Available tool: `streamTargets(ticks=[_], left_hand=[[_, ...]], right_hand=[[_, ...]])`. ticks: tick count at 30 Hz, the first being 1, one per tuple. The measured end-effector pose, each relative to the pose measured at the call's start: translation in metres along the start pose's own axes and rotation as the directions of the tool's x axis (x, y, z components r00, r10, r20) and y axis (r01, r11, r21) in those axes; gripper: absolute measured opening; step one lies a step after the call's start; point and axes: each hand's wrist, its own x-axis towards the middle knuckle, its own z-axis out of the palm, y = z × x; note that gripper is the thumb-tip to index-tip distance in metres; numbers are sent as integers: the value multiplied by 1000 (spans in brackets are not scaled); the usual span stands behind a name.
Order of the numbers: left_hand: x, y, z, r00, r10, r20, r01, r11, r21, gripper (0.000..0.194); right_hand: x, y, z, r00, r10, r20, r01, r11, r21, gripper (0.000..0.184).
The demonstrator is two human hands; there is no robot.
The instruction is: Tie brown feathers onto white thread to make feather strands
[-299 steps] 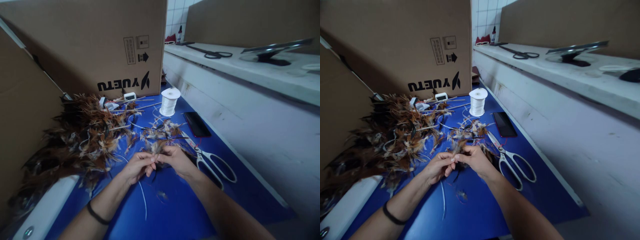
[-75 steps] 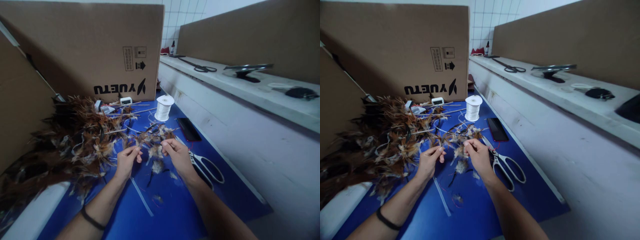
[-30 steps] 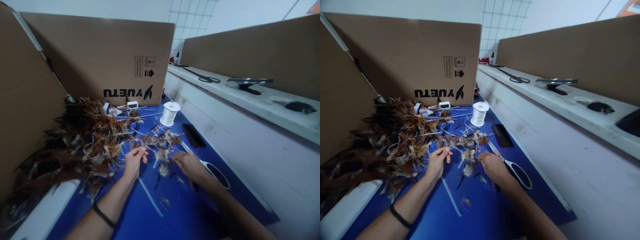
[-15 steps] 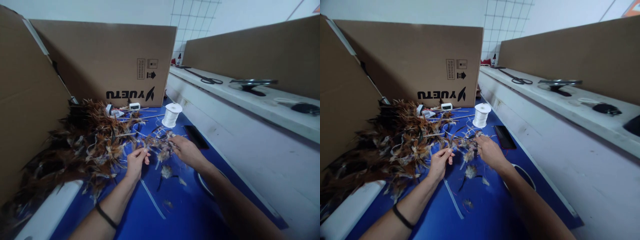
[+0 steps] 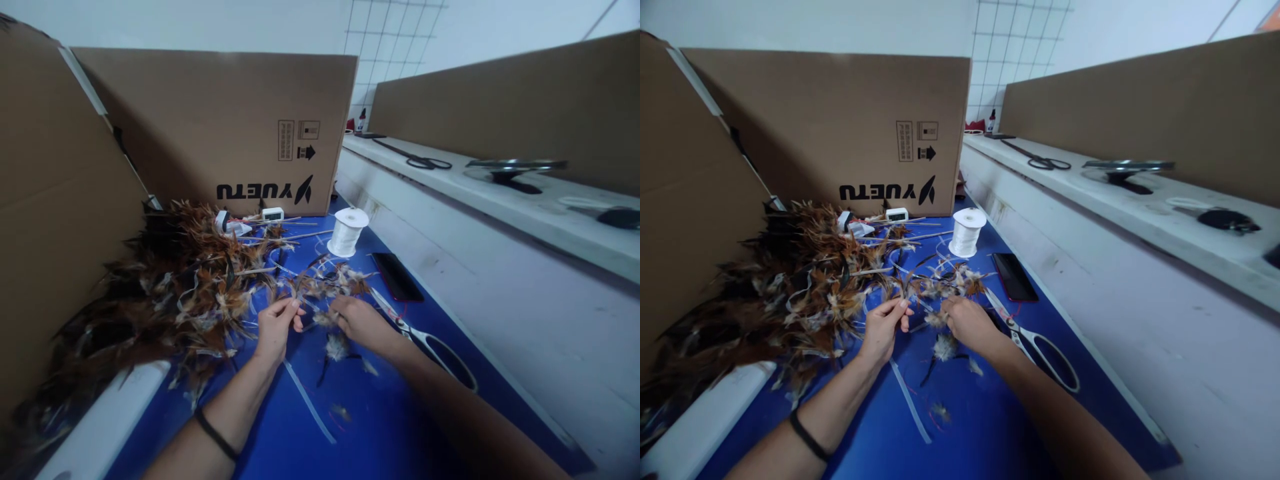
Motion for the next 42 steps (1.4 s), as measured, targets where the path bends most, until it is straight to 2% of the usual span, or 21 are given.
streamTargets(ticks=[2, 5, 8, 12, 16, 22, 27, 34, 38, 42], left_hand=[[0, -1, 0, 1000, 2, 5, -2, 1000, -9, 25], [1, -2, 0, 1000, 1, 1, -1, 1000, -12, 24], [1, -2, -1, 1000, 5, 2, -5, 1000, -1, 23], [1, -3, -2, 1000, 16, 4, -16, 1000, 18, 23], [1, -1, -2, 1000, 6, 1, -6, 1000, 18, 22], [1, 2, 1, 1000, -18, -14, 17, 999, -32, 22], [1, 1, 1, 1000, -2, -22, 1, 999, -36, 22], [1, 3, 2, 1000, 0, -25, -1, 999, -33, 19], [1, 3, 2, 999, 12, -32, -12, 1000, -14, 18], [2, 4, 2, 999, 26, -35, -26, 1000, 3, 18]], right_hand=[[1, 2, -6, 1000, 13, -27, -13, 1000, 23, 23], [2, 5, -16, 993, 41, -110, -25, 989, 142, 23], [2, 10, -22, 976, 92, -199, -39, 966, 257, 25], [1, 17, -25, 950, 164, -264, -72, 942, 327, 31], [-5, 27, -28, 925, 171, -340, -57, 945, 322, 29], [-26, 36, -39, 894, 182, -409, -106, 974, 202, 23], [-53, 39, -40, 923, 210, -323, -178, 976, 127, 18], [-90, 26, -24, 980, 142, -139, -127, 985, 114, 19], [-105, 15, -20, 984, 172, -56, -164, 979, 125, 17], [-112, 10, -15, 969, 248, -15, -247, 968, 53, 18]])
